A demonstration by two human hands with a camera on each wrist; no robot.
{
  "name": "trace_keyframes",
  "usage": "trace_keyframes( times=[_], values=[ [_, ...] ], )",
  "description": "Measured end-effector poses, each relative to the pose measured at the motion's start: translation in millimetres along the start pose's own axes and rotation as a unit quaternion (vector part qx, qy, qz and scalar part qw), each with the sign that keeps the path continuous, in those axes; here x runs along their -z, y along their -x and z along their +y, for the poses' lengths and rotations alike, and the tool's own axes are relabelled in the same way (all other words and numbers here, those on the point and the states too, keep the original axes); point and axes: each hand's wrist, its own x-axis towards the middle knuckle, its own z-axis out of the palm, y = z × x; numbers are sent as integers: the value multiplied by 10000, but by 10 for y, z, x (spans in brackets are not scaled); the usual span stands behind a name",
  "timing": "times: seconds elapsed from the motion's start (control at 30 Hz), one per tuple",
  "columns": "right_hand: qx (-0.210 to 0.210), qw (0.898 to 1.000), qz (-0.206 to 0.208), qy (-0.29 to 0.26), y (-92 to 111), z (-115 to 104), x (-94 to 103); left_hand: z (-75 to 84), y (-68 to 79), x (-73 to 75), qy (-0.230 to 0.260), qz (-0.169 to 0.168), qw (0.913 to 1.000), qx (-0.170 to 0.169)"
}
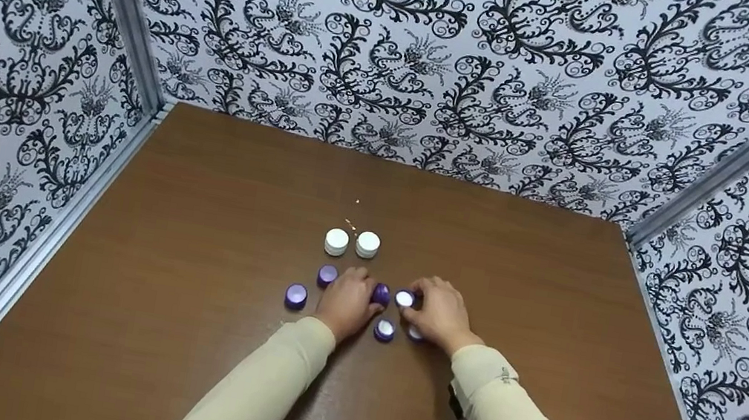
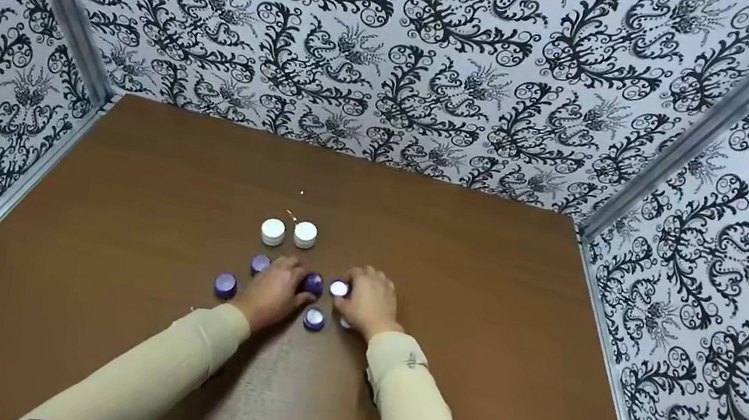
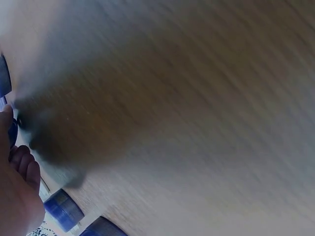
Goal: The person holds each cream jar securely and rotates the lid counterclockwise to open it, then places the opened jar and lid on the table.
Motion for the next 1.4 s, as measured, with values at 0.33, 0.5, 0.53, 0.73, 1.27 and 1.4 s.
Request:
trace_keyframes(
  times=[0.33,0.5,0.53,0.73,1.27,1.4],
  values=[
    [14,10000,-33,-56,-1,-41,21,-40,-25,-44,-171,-57,9997,156],
    [-23,10000,-51,-49,-1,-46,22,-23,-41,-43,-279,-171,9991,259],
    [-28,10000,-54,-39,-2,-46,21,-15,-46,-39,-287,-210,9989,293],
    [-16,10000,-62,-11,-3,-36,15,38,-68,-1,-403,-426,9971,480],
    [-77,9999,-100,-18,-9,-8,-1,37,-93,-18,-480,-546,9958,551],
    [-62,10000,-68,-26,-4,-8,0,40,-92,-8,-473,-546,9961,506]
  ],
)
